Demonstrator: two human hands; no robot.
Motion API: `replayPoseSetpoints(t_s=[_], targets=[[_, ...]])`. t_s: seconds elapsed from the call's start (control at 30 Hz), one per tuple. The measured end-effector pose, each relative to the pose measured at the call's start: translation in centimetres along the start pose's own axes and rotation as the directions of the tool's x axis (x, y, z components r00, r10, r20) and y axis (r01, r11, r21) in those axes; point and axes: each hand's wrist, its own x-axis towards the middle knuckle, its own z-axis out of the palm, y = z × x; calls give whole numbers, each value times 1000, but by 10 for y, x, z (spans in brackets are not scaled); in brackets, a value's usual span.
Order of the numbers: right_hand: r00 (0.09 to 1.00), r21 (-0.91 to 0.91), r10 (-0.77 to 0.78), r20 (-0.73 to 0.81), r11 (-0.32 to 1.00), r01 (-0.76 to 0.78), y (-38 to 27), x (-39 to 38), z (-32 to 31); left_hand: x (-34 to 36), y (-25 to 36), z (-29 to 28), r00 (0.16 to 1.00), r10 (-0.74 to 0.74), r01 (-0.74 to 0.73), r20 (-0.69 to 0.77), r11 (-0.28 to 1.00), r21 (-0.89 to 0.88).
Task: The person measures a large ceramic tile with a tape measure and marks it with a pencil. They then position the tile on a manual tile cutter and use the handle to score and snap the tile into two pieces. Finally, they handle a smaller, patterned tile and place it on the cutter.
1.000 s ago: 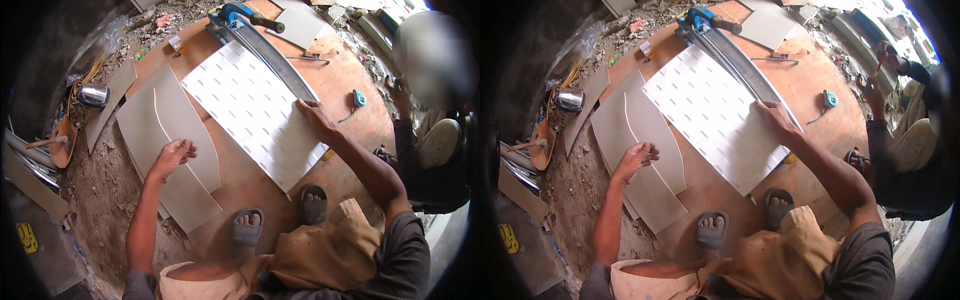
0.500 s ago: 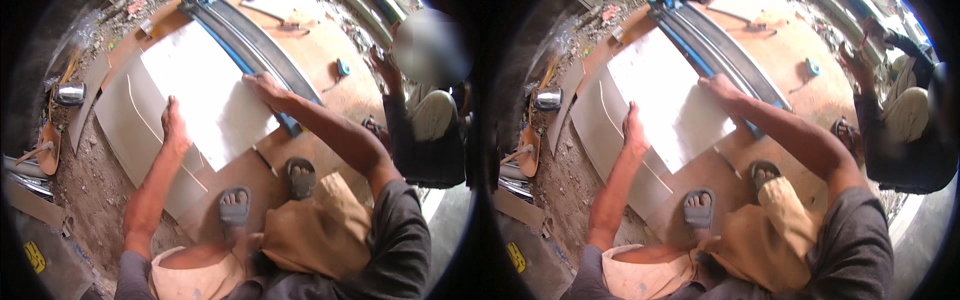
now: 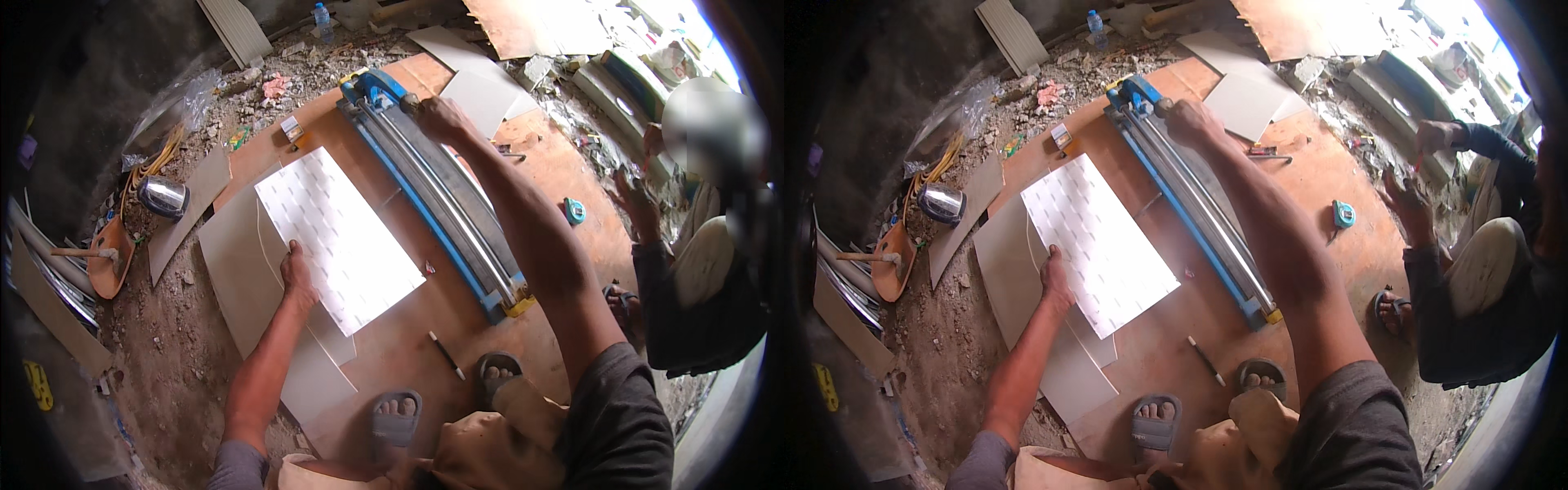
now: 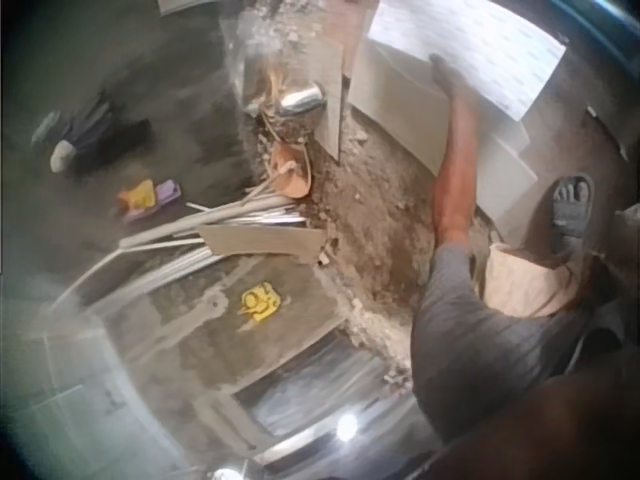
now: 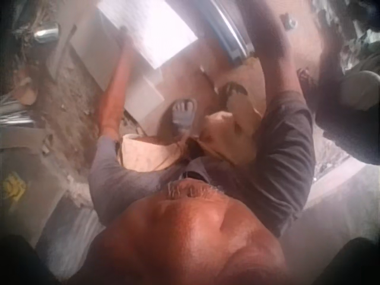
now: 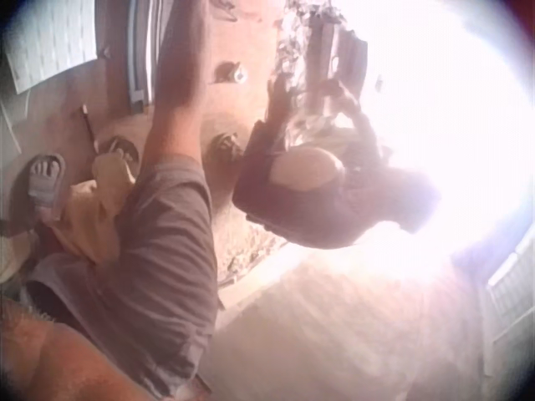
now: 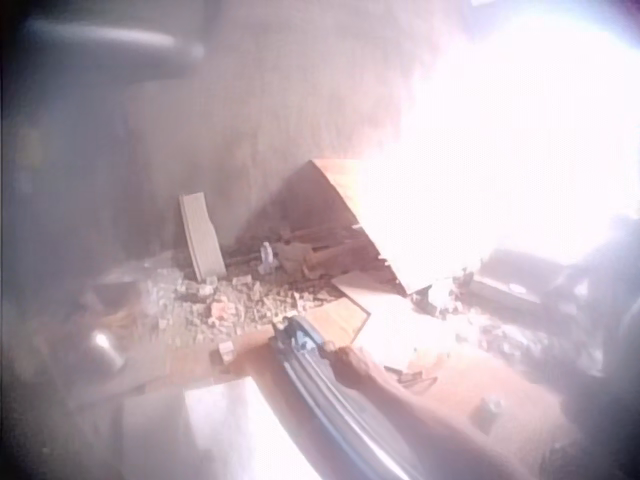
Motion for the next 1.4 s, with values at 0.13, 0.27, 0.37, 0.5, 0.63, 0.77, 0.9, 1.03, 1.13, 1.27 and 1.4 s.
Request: replayPoseSetpoints(t_s=[0.13,0.27,0.37,0.5,0.63,0.77,0.9,1.03,1.13,1.27,1.4], targets=[[995,67,-96,8,993,95,5,-55,-14,7,3,-5,996,0,5,-89,998,57],[973,105,-210,98,974,199,39,-182,-78,32,-11,-12,996,-3,11,-87,995,96],[926,-106,32,376,994,9,60,-272,-135,65,-38,18,993,-23,43,-117,984,170],[832,22,212,513,965,-260,93,-356,-158,106,-55,21,998,-9,19,-60,986,167],[733,67,337,591,885,-461,110,-388,-163,132,-52,30,1000,9,-8,-2,996,94],[534,-61,383,754,850,-524,129,-389,-166,137,-46,85,998,-54,54,10,996,75],[681,172,163,713,902,-397,154,-398,-155,162,-55,94,996,-84,82,40,996,35],[606,134,174,776,893,-429,180,-405,-141,171,-67,114,995,-49,61,-86,988,139],[536,275,261,803,636,-721,193,-424,-129,160,-65,133,991,-90,107,-99,976,192],[537,392,114,836,562,-728,193,-415,-123,147,-55,146,988,-114,133,-102,969,210],[332,287,223,917,209,-935,225,-435,-107,174,-70,119,988,-152,148,23,982,118]])
